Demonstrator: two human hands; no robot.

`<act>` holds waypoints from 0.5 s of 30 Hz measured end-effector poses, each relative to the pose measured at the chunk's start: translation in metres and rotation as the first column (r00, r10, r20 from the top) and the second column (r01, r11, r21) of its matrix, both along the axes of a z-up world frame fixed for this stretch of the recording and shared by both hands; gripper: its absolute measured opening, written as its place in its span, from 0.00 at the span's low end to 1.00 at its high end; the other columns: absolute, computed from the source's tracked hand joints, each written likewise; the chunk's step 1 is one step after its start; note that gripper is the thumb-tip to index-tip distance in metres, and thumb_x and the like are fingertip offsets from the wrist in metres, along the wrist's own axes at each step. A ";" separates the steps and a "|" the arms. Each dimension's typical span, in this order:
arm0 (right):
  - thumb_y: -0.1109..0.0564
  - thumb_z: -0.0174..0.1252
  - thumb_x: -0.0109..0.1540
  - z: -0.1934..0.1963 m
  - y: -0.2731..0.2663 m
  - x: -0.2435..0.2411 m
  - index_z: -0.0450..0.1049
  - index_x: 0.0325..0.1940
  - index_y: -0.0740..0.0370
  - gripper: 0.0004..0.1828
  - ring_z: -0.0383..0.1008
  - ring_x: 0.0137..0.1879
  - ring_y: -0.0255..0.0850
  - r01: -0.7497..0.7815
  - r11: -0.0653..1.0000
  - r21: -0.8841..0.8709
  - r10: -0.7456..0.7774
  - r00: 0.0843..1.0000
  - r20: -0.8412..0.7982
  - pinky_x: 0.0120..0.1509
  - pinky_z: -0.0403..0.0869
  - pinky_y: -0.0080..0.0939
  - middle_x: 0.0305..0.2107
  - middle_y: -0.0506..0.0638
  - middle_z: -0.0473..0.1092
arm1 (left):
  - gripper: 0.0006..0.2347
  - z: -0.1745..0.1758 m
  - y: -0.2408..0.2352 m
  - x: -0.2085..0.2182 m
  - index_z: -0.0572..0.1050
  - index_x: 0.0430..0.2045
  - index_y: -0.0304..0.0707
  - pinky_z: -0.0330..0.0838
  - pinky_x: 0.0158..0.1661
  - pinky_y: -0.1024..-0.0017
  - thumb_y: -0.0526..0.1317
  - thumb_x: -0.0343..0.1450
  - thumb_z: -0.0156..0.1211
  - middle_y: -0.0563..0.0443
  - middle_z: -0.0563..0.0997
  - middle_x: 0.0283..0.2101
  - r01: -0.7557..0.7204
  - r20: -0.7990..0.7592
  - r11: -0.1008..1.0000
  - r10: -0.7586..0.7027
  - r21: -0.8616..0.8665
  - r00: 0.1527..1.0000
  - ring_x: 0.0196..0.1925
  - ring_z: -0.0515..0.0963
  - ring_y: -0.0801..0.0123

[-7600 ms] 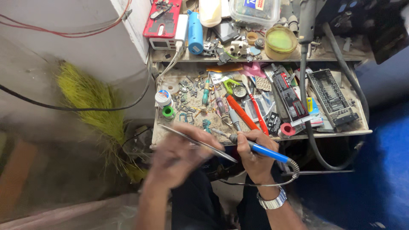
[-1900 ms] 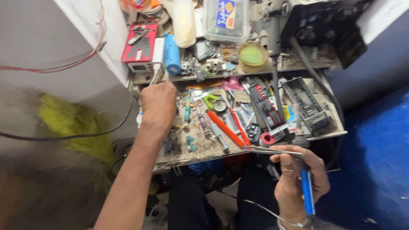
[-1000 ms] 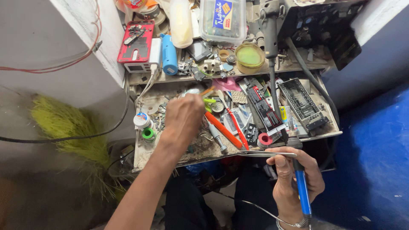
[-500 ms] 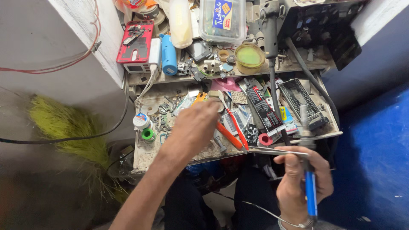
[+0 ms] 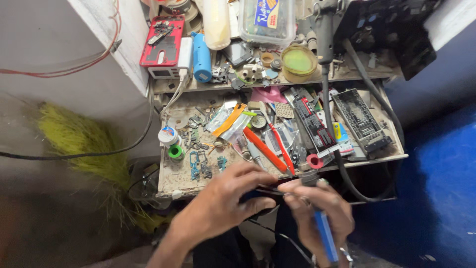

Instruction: The person uses a soldering iron and tweezers to work on a small electronic component on a cluttered workbench. They repeatedly apply heat to the component while holding it steady, occasionally adjusting its position. The workspace contains various tools and electronic parts.

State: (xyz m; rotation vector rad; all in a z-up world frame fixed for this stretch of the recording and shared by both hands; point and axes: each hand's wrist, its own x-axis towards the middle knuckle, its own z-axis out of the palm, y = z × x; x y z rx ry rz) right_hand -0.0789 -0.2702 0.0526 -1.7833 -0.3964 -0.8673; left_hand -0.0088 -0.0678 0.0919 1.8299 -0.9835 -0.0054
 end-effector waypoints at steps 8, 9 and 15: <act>0.60 0.60 0.67 -0.015 0.029 0.009 0.69 0.60 0.65 0.17 0.84 0.43 0.38 -0.134 0.990 0.045 0.137 0.988 -0.065 0.48 0.83 0.36 0.42 0.57 0.81 | 0.08 -0.049 0.048 -0.014 0.82 0.40 0.34 0.83 0.42 0.73 0.31 0.69 0.68 0.50 0.85 0.43 -0.430 -0.056 0.887 0.426 -0.167 0.903 0.42 0.86 0.68; 0.57 0.60 0.67 -0.020 0.029 0.010 0.68 0.63 0.67 0.21 0.84 0.44 0.39 -0.156 0.977 0.143 0.171 0.980 -0.106 0.50 0.83 0.38 0.41 0.57 0.80 | 0.08 -0.054 0.056 -0.011 0.81 0.42 0.33 0.83 0.42 0.74 0.31 0.70 0.66 0.49 0.84 0.44 -0.427 -0.164 0.868 0.397 -0.253 0.903 0.41 0.86 0.69; 0.55 0.64 0.63 -0.036 0.024 0.018 0.77 0.54 0.70 0.19 0.80 0.37 0.37 -0.065 0.996 0.054 0.076 0.967 -0.244 0.42 0.77 0.32 0.36 0.55 0.79 | 0.08 -0.081 0.064 0.003 0.80 0.44 0.29 0.83 0.45 0.74 0.30 0.72 0.63 0.46 0.80 0.48 -0.437 -0.325 0.779 0.313 -0.450 0.892 0.43 0.84 0.72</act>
